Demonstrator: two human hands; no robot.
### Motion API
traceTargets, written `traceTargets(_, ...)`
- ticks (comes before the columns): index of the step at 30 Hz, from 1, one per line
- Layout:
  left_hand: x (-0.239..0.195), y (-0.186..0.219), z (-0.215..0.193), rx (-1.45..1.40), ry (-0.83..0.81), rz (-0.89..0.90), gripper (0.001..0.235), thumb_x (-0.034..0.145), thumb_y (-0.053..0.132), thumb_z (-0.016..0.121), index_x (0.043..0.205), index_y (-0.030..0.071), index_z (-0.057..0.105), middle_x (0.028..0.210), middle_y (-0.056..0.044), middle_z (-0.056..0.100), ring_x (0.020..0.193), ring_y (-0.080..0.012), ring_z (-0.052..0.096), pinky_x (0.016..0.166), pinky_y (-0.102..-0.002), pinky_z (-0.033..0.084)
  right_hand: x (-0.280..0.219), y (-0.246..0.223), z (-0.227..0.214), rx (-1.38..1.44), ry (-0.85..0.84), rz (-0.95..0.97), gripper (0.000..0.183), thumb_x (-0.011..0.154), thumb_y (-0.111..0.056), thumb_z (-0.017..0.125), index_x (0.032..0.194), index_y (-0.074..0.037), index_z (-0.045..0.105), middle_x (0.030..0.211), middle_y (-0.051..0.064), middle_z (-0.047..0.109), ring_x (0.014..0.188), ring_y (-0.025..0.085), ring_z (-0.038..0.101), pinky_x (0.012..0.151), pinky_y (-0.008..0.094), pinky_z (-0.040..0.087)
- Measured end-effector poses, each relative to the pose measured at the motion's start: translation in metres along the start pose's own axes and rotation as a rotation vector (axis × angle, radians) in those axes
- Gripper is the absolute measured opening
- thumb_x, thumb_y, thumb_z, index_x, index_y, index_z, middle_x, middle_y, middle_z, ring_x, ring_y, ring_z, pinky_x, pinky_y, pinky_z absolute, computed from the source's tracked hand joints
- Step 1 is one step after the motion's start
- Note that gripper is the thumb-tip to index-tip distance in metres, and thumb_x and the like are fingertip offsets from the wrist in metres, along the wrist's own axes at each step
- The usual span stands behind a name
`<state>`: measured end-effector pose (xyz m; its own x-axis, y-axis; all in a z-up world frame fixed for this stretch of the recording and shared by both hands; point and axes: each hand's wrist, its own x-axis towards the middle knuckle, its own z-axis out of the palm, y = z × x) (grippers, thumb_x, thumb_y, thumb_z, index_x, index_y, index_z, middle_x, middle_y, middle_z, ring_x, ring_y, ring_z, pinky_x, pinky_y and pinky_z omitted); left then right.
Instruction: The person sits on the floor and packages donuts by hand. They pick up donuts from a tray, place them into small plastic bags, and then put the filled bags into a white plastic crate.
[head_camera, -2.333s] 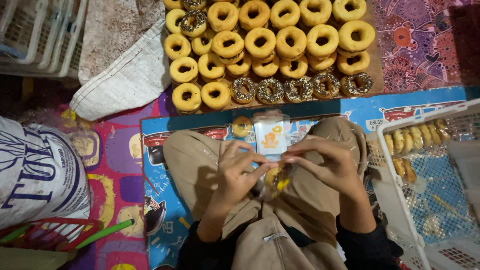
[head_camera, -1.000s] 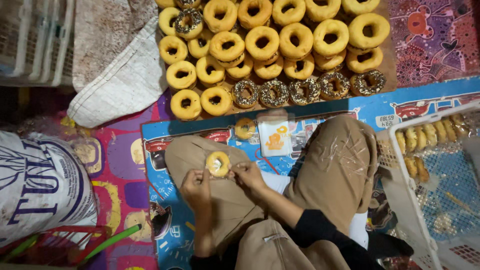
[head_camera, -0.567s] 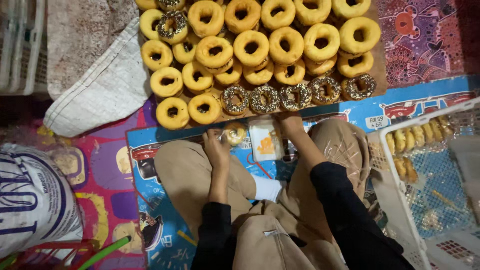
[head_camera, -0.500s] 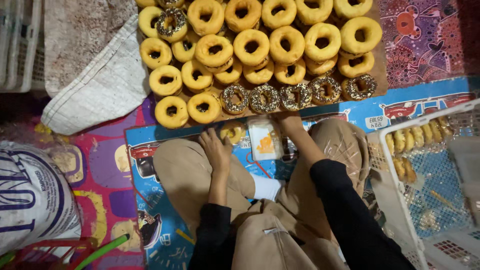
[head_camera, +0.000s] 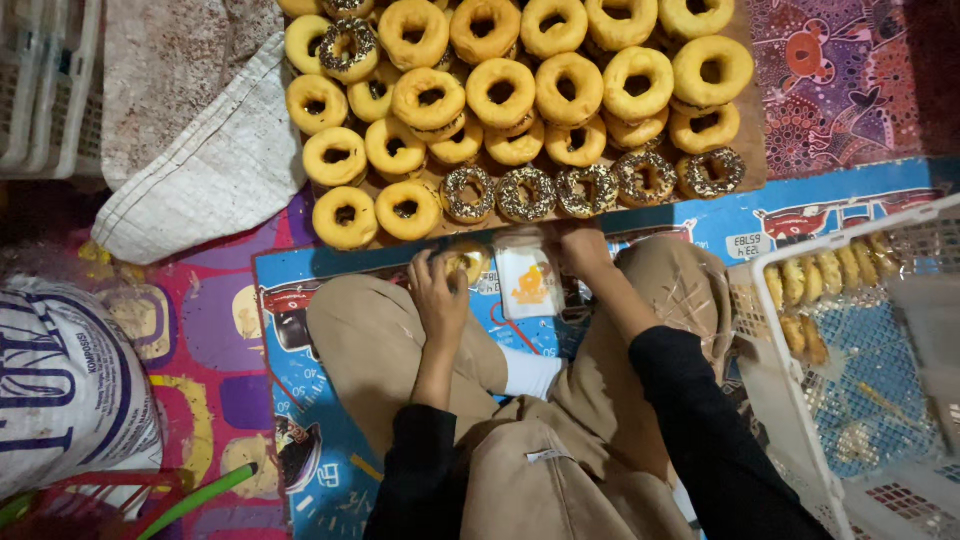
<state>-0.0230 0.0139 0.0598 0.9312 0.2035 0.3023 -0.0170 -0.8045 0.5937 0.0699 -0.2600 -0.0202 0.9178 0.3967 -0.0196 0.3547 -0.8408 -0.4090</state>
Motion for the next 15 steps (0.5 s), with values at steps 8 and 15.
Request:
traceTargets(8,-0.004,0.005,-0.007,-0.02,-0.007,0.02,0.027,0.087,0.015,0.071,0.111,0.004,0.064,0.13,-0.017,0.057,0.125,-0.0391,0.051,0.105,-0.053,0.042,0.004,0.002,0.028,-0.141,-0.07,-0.133,0.015,0.081,-0.023,0.075,0.091,-0.012,0.075,0.095,0.015,0.073,0.09,0.036,0.07,0.078,0.05,0.055)
traceTargets(15,-0.034,0.03,-0.012,-0.117,-0.064,-0.04,0.03,0.084,0.015,0.074,0.112,0.006,0.067,0.13,-0.018,0.055,0.123,-0.0401,0.05,0.104,-0.052,0.042,0.015,0.005,0.043,-0.072,0.076,-0.167,0.029,0.07,-0.022,0.075,0.097,-0.011,0.071,0.096,0.017,0.071,0.085,0.038,0.068,0.072,0.049,0.054)
